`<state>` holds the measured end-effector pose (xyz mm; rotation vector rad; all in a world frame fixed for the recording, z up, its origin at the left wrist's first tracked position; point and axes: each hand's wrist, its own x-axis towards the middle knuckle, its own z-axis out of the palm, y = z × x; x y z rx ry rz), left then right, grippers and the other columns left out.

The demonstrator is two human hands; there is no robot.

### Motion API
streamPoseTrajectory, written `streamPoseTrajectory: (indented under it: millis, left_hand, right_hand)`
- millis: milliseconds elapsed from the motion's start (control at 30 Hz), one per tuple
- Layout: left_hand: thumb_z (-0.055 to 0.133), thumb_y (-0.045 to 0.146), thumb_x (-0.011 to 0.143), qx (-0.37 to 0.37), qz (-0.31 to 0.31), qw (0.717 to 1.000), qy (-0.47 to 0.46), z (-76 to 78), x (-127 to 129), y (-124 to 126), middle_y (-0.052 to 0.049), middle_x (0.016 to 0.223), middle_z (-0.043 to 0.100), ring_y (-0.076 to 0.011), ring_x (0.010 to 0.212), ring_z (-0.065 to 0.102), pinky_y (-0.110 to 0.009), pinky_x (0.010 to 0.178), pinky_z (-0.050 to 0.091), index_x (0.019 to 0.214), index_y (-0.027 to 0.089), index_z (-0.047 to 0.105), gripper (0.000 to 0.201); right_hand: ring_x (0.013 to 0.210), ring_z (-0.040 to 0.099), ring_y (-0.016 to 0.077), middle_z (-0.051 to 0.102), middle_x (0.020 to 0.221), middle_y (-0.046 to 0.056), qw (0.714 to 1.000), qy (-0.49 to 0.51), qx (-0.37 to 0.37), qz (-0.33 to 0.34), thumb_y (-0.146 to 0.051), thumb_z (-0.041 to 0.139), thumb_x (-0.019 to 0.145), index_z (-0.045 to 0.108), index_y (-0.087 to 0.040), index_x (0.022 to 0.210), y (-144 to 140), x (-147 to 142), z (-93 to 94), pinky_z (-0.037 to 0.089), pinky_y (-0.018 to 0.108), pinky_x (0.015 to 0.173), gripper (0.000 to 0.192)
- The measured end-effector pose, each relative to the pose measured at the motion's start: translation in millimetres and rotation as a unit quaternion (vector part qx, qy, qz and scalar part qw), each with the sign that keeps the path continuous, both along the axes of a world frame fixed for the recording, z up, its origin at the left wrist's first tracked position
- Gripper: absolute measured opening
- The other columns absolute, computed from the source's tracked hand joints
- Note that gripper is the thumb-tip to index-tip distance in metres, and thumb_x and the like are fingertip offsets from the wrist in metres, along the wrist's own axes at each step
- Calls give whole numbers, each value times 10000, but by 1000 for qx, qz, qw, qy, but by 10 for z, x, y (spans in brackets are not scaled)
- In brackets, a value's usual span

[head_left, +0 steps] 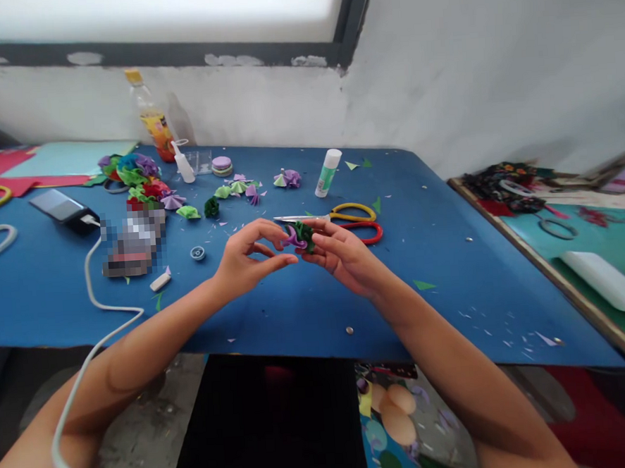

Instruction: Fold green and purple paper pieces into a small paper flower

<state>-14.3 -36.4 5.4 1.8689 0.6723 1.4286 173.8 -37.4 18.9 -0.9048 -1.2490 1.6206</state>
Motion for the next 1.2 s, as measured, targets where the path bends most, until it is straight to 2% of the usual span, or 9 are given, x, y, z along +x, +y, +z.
streamPoseTrajectory:
  millis: [267, 567, 900, 1000, 1100, 1133, 1200]
  left_hand:
    - [669, 228, 749, 70, 44, 996, 33, -59, 24, 14, -29, 823, 606, -92, 723, 585, -168, 570, 525, 862, 157, 603, 150]
    - [705, 277, 716, 117, 24, 991, 60, -53, 20, 5, -43, 856, 631, -108, 745, 604, -192, 595, 557, 864, 159, 596, 219]
    - [648, 158, 746, 175, 60, 981, 65, -47, 38, -7, -24, 810, 634, -81, 714, 593, -156, 590, 539, 857, 152, 604, 119]
    - [641, 133, 741, 173, 65, 981, 58, -53, 41, -11, -24, 810, 637, -78, 710, 593, -145, 583, 541, 863, 151, 607, 129]
    - [616, 111, 747, 154, 74, 984, 49, -69, 41, -14, -30, 812, 643, -82, 708, 599, -151, 584, 551, 874, 145, 613, 131]
    - [609, 106, 749, 146, 78, 985, 47, -75, 42, -15, -32, 810, 646, -85, 705, 602, -156, 588, 555, 879, 142, 615, 135]
    - [603, 97, 748, 136, 84, 986, 45, -83, 46, -19, -37, 808, 655, -86, 699, 608, -162, 595, 562, 892, 135, 619, 150]
  right_hand:
    - [803, 618, 108, 604, 936, 15, 999, 17, -23, 20, -302, 720, 677, 569, -221, 1009, -36, -36, -17, 541, 245, 744, 373]
    - [826, 629, 129, 617, 925, 21, 999, 18, -38, 12, -348, 751, 648, 548, -213, 994, -59, -80, -34, 545, 280, 775, 424]
    - [846, 617, 129, 586, 950, 26, 1000, 7, -19, 22, -350, 749, 647, 524, -209, 1003, -83, -111, -34, 537, 273, 766, 444]
    - [828, 612, 138, 573, 961, 35, 999, -38, 36, 15, -380, 719, 679, 503, -212, 1037, -71, -104, -70, 538, 291, 743, 451]
    - [807, 596, 138, 550, 979, 37, 978, -124, 163, -46, -394, 709, 692, 485, -224, 1093, -70, -95, -96, 534, 291, 712, 489]
    - [817, 588, 141, 543, 992, 39, 957, -161, 226, -80, -384, 709, 697, 490, -228, 1099, -75, -91, -96, 528, 293, 717, 484]
    - [873, 571, 157, 543, 1005, 43, 891, -237, 358, -146, -343, 702, 717, 526, -233, 1064, -91, -80, -80, 509, 312, 764, 405]
